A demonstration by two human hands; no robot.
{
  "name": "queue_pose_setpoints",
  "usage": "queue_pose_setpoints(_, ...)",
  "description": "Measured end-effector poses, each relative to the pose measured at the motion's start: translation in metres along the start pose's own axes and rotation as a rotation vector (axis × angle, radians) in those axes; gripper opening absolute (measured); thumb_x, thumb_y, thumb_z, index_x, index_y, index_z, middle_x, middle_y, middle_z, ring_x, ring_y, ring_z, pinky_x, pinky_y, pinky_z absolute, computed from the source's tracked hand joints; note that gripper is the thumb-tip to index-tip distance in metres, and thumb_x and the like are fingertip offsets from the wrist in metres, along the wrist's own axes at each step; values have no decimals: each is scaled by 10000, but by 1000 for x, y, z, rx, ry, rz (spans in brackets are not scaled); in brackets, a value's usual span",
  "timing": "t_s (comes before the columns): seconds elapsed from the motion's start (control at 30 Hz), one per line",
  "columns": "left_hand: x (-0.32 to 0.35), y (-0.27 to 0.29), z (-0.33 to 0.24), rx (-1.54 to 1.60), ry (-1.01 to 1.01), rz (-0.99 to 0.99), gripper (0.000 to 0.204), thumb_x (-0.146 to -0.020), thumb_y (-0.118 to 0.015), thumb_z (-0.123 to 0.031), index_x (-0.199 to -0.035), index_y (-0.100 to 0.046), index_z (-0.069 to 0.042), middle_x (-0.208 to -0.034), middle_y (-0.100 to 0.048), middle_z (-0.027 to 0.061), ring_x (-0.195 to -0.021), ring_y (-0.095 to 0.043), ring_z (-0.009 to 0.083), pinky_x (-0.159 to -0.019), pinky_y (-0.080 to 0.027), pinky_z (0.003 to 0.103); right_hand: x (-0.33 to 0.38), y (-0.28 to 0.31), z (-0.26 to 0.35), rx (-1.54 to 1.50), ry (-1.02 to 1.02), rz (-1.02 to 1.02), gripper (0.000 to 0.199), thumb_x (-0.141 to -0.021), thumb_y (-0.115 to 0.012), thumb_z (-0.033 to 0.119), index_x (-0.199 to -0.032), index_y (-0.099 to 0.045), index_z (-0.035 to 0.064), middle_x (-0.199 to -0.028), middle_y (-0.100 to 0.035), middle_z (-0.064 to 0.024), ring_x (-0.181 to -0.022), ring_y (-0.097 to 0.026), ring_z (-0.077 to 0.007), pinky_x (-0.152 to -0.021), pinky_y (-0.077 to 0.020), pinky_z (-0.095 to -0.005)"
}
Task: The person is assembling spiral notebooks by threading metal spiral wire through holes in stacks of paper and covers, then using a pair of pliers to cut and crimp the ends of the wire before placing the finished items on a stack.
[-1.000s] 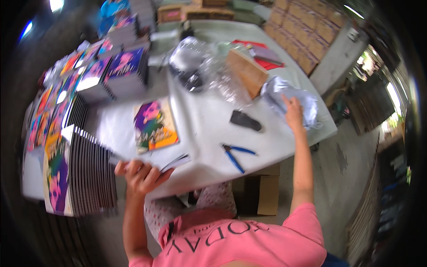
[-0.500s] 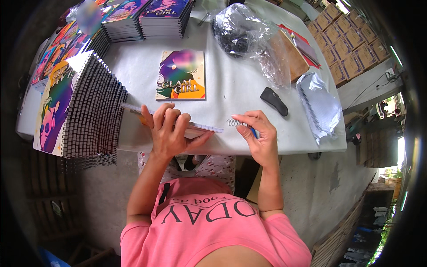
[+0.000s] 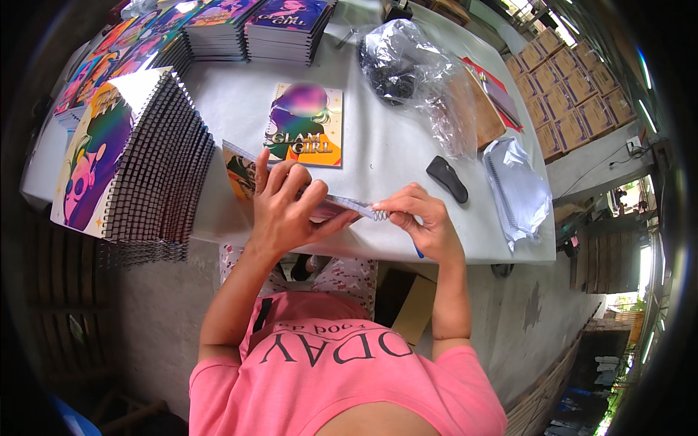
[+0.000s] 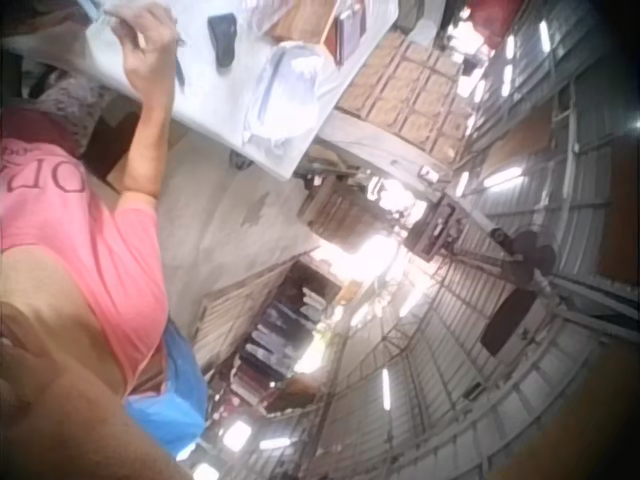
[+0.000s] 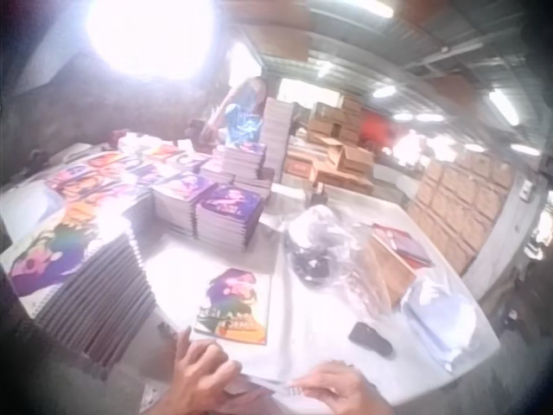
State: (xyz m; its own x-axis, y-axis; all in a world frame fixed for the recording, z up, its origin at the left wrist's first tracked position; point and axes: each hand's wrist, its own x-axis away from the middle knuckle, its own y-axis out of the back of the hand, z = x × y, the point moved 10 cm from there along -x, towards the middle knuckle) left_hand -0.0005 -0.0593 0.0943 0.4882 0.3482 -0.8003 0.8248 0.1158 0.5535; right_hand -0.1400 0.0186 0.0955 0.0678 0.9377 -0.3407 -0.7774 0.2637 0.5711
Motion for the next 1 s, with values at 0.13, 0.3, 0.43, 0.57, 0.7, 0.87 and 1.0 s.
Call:
queue_pose_setpoints(0.13,1,-3,3,1,7,45,386,-661,-729,-465,-737,-571,-122,-736,-464,32,-868,-525,229,-1054,-192,519,0,11,2,139,36,-116,239,-767,-654,20,-984,-687,113,-789,-605,-35,-708,-522,-183,-683,-418,-288)
queue_pose_setpoints(0.3,0,1,-2,-24,24,24,364,-668,-724,-430,-821,-604,-122,-751,-480,30,-900,-534,227,-1067,-141,558,5,21,-9,51,-44,-262,279,-833,-626,71,-1110,-638,97,-830,-594,-46,-738,-515,-134,-688,-416,-239)
queue_pose_setpoints(0.43,2,3,-7,-102,76,9,350,-671,-714,-394,-857,-604,-119,-768,-486,26,-900,-536,224,-1064,-86,605,26,2,-21,-189,-399,-234,547,-952,-487,220,-1397,-268,-10,-788,-471,-38,-740,-444,-76,-724,-393,-217)
queue_pose_setpoints(0.57,0,-3,-12,-110,84,38,327,-677,-715,-355,-870,-600,-118,-779,-488,25,-882,-537,211,-1056,-92,617,47,-55,-7,-318,-444,-40,670,-946,-494,243,-1427,-109,-20,-770,-469,-43,-722,-448,-99,-727,-404,-232)
queue_pose_setpoints(0.7,-3,-5,-15,-102,52,91,314,-684,-728,-317,-890,-593,-123,-791,-487,23,-868,-530,203,-1053,-124,597,40,-65,-3,-388,-392,-78,773,-941,-499,281,-1424,18,-29,-768,-482,-47,-711,-459,-116,-723,-414,-251)
queue_pose_setpoints(0.87,0,-4,-12,-100,44,123,371,-677,-747,-328,-949,-585,-135,-820,-488,20,-884,-524,213,-1059,-136,575,42,-46,-15,-490,-339,-96,812,-946,-401,458,-1420,40,-32,-786,-434,-17,-697,-416,-108,-666,-392,-223)
queue_pose_setpoints(1.0,1,-3,-13,-118,49,88,397,-676,-748,-337,-979,-590,-134,-817,-489,16,-882,-523,208,-1057,-140,573,41,-63,2,-537,-330,83,874,-917,-386,538,-1419,40,-36,-854,-440,-42,-726,-404,-114,-695,-383,-223)
